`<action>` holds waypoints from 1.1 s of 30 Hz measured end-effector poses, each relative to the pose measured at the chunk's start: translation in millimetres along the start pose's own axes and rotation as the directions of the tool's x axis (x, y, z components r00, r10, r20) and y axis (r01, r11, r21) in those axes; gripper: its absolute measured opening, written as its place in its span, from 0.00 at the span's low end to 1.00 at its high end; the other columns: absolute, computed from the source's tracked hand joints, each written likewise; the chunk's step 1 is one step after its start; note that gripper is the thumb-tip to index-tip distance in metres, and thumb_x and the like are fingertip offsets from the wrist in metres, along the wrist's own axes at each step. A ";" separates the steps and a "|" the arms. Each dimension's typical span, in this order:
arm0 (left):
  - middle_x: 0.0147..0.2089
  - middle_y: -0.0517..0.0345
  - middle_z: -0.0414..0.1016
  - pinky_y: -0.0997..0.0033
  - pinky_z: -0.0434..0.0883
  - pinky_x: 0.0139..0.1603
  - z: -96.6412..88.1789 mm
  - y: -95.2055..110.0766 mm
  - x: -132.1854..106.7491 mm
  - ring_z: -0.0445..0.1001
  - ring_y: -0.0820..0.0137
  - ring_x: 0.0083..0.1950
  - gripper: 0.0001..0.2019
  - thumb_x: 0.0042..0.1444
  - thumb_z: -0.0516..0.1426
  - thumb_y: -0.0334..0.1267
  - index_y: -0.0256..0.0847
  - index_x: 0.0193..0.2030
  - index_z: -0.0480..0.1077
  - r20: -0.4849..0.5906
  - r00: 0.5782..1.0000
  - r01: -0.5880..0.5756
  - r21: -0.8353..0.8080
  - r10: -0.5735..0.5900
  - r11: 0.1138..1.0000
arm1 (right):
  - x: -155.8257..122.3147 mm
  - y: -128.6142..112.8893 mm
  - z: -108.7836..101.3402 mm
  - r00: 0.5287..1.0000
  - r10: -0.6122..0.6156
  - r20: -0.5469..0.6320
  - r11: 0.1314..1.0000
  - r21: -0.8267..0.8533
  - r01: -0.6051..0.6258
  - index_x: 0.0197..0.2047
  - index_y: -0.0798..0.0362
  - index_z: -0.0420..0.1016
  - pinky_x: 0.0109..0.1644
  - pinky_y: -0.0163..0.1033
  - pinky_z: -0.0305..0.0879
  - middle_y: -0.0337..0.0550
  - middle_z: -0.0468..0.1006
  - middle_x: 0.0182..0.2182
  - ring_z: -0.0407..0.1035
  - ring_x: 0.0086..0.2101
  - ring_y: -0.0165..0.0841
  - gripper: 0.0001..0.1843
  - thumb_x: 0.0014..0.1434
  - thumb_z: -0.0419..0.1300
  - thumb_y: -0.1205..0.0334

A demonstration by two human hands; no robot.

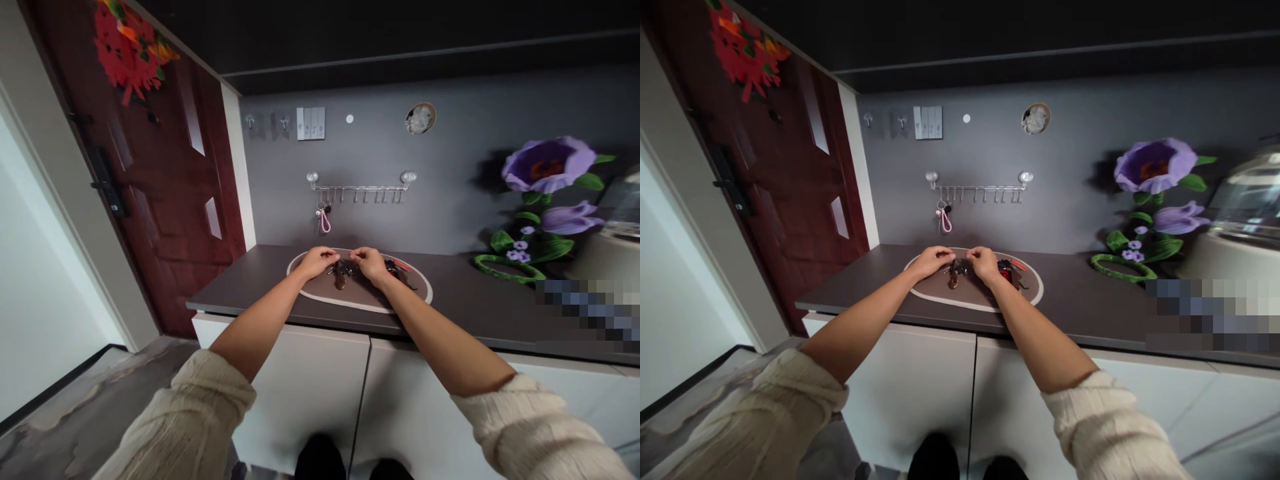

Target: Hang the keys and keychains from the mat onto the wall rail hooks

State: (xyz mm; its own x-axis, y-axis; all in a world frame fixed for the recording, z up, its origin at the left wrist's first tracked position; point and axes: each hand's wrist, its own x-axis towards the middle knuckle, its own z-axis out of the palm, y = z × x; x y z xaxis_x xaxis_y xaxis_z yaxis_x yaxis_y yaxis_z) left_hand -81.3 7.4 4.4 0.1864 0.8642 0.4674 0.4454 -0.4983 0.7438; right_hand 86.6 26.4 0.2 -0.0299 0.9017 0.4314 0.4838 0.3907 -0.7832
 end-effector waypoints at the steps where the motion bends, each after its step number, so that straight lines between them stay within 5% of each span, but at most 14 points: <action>1: 0.35 0.53 0.75 0.74 0.64 0.38 0.8 0.5 0.3 0.68 0.72 0.34 0.14 0.47 0.55 0.42 0.34 0.36 0.72 0.014 1.000 -0.006 0.019 0.006 1.000 | 0.0 0.0 0.0 1.000 0.001 -0.002 0.999 -0.035 -0.001 0.28 0.58 0.73 0.28 0.30 0.57 0.38 0.72 0.22 0.60 0.21 0.24 0.07 0.46 0.54 0.65; 7: 0.33 0.55 0.75 0.74 0.64 0.37 4.0 -4.4 4.4 0.68 0.73 0.32 0.13 0.45 0.56 0.42 0.35 0.35 0.73 0.104 0.995 -0.014 0.051 0.008 0.999 | -1.1 1.3 0.3 1.000 -0.008 0.006 0.984 -0.175 0.009 0.27 0.56 0.73 0.32 0.30 0.57 0.38 0.73 0.22 0.62 0.23 0.25 0.07 0.47 0.54 0.66; 18: 0.33 0.56 0.75 0.74 0.65 0.40 0.6 -10.6 7.6 0.69 0.74 0.33 0.12 0.42 0.55 0.29 0.34 0.36 0.73 0.084 0.993 0.080 0.033 -0.082 0.996 | -2.2 2.6 1.9 1.000 0.014 -0.003 0.986 -0.164 -0.014 0.27 0.57 0.74 0.32 0.30 0.57 0.38 0.73 0.21 0.63 0.23 0.25 0.08 0.47 0.54 0.66; 28: 0.33 0.55 0.73 0.73 0.63 0.41 -2.8 -15.7 9.8 0.67 0.71 0.36 0.09 0.42 0.57 0.36 0.38 0.31 0.75 0.046 0.989 -0.149 0.373 0.142 0.916 | -0.5 2.7 4.0 1.000 0.017 0.003 0.986 -0.166 -0.016 0.27 0.57 0.74 0.32 0.30 0.58 0.38 0.73 0.21 0.64 0.23 0.25 0.07 0.47 0.54 0.67; 33: 0.33 0.56 0.74 0.72 0.60 0.46 -5.4 -13.7 10.3 0.68 0.70 0.38 0.07 0.44 0.58 0.38 0.41 0.29 0.75 0.048 0.984 -0.177 0.397 0.172 0.901 | -1.1 2.2 4.5 1.000 -0.002 0.008 0.987 -0.160 0.003 0.27 0.57 0.74 0.33 0.30 0.58 0.38 0.73 0.21 0.64 0.24 0.25 0.07 0.47 0.54 0.67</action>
State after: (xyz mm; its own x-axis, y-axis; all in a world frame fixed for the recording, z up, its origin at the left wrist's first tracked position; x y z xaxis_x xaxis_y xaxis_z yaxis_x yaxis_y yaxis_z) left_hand -90.2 22.7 1.6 0.3019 0.7679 0.5649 0.7156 -0.5741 0.3979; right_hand 83.8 27.1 -4.0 -0.0375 0.9023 0.4295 0.6171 0.3589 -0.7003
